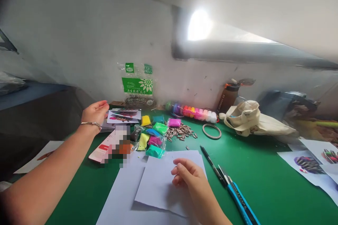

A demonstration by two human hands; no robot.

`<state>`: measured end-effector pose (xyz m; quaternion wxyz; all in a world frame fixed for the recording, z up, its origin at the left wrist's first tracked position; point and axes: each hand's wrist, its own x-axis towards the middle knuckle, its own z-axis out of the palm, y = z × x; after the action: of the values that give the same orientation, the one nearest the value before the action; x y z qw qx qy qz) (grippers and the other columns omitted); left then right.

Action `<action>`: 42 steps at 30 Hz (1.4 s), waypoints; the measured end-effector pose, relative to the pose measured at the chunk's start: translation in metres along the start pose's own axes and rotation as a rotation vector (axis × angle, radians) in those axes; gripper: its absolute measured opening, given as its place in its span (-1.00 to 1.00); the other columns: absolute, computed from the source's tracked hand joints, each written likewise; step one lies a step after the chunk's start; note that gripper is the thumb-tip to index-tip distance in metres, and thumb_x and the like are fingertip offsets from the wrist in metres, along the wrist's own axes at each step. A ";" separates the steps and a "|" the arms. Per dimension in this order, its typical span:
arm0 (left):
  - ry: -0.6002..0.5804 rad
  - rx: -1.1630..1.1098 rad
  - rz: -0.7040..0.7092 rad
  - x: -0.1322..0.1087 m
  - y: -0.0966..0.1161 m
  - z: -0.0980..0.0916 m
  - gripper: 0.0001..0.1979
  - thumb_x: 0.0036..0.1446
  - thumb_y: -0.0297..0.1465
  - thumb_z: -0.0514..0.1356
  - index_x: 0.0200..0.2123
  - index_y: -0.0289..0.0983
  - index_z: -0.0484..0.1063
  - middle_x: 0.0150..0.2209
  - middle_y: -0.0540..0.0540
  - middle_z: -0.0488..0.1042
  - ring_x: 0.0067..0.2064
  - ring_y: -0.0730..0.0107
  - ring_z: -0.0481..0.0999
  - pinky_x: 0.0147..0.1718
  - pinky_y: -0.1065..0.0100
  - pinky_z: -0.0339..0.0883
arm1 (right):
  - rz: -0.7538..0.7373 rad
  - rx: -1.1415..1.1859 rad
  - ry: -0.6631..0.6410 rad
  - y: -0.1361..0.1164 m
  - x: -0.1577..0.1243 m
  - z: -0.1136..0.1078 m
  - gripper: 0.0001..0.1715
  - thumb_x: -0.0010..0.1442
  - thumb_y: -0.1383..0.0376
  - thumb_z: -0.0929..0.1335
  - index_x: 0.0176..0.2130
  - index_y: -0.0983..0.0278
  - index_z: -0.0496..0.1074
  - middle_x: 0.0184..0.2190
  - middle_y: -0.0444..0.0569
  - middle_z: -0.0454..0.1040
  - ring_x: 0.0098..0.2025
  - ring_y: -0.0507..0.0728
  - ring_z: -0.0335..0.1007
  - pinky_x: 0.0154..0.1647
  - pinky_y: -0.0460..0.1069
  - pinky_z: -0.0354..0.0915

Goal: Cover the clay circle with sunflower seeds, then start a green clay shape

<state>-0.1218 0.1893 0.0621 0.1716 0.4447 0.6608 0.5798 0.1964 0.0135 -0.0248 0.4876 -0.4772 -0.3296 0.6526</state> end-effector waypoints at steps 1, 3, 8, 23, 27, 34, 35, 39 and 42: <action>-0.068 -0.001 0.040 -0.018 0.002 -0.002 -0.68 0.15 -0.40 0.18 -0.02 -0.32 0.43 -0.10 -0.17 0.53 -0.07 0.22 0.52 -0.13 0.26 0.43 | -0.023 -0.062 0.006 -0.001 0.000 -0.002 -0.54 0.09 0.04 0.41 -0.15 0.32 0.45 -0.39 -0.04 0.49 -0.43 0.02 0.35 -0.34 -0.05 0.27; -0.241 0.008 0.114 -0.065 0.006 -0.004 -0.73 0.12 -0.32 0.20 -0.11 -0.26 0.51 -0.20 -0.08 0.58 -0.15 0.25 0.56 -0.13 0.29 0.44 | -0.094 -0.193 0.028 -0.003 0.001 -0.009 -0.54 0.09 0.03 0.40 -0.17 0.33 0.46 -0.39 -0.02 0.50 -0.41 0.05 0.37 -0.32 -0.03 0.28; -0.929 0.201 0.807 -0.183 0.001 -0.001 -0.72 0.22 -0.36 0.11 -0.04 -0.25 0.47 -0.01 -0.16 0.51 0.05 0.19 0.45 0.08 0.16 0.30 | -0.290 -0.582 0.231 -0.014 0.009 -0.038 -0.58 0.11 0.07 0.34 -0.14 0.30 0.48 -0.24 0.05 0.54 -0.18 0.18 0.44 -0.11 0.06 0.30; -1.079 0.716 0.959 -0.256 -0.027 -0.008 -0.43 0.11 -0.10 0.21 0.15 -0.15 0.26 0.19 -0.26 0.30 0.21 -0.14 0.22 0.11 -0.24 0.10 | -0.603 -1.352 0.147 0.010 0.017 -0.036 -0.68 0.18 0.31 0.28 -0.07 0.27 0.46 -0.12 0.07 0.51 -0.02 0.24 0.34 0.05 0.17 0.24; -1.147 0.686 0.967 -0.264 -0.039 -0.009 -0.20 0.00 -0.03 0.26 0.26 -0.08 0.08 0.29 -0.28 0.12 0.27 -0.29 0.05 0.08 -0.42 -0.06 | -0.687 -1.345 0.141 0.014 0.020 -0.036 -0.68 0.16 0.29 0.30 -0.08 0.27 0.46 -0.09 0.10 0.48 0.01 0.25 0.33 0.06 0.19 0.26; -1.158 0.705 0.943 -0.254 -0.035 -0.007 -0.35 0.14 -0.06 0.16 0.26 -0.05 0.08 0.29 -0.24 0.13 0.28 -0.19 0.06 0.11 -0.36 -0.05 | -0.680 -1.407 0.115 0.021 0.029 -0.036 -0.47 0.16 0.26 0.31 0.12 0.29 0.33 0.11 0.16 0.34 0.18 0.30 0.19 0.18 0.22 0.17; -1.163 0.708 0.946 -0.251 -0.033 -0.006 -0.36 0.14 -0.08 0.16 0.25 -0.05 0.09 0.28 -0.23 0.14 0.28 -0.18 0.07 0.12 -0.35 -0.04 | -0.679 -1.421 0.108 0.020 0.028 -0.035 -0.47 0.16 0.26 0.30 0.13 0.28 0.32 0.09 0.15 0.35 0.16 0.29 0.21 0.17 0.21 0.17; -1.174 0.702 0.960 -0.247 -0.026 -0.004 -0.36 0.12 -0.11 0.19 0.23 -0.11 0.14 0.26 -0.24 0.19 0.26 -0.16 0.13 0.13 -0.29 -0.01 | -0.680 -1.483 0.129 0.014 0.021 -0.035 -0.54 0.18 0.29 0.29 0.08 0.26 0.36 -0.01 0.12 0.41 0.04 0.27 0.27 0.08 0.18 0.22; -1.156 0.690 0.953 -0.250 -0.022 -0.005 -0.43 0.15 -0.14 0.17 0.20 -0.12 0.18 0.23 -0.24 0.24 0.26 -0.12 0.14 0.15 -0.27 -0.01 | -0.628 -1.540 0.162 0.007 0.014 -0.033 -0.64 0.20 0.31 0.27 0.00 0.27 0.42 -0.13 0.11 0.45 -0.06 0.25 0.30 0.00 0.15 0.22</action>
<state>0.0026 -0.0089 -0.0296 0.0740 0.9334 0.3495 0.0346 0.2241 0.0236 -0.0461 0.2063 -0.6084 -0.7651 0.0424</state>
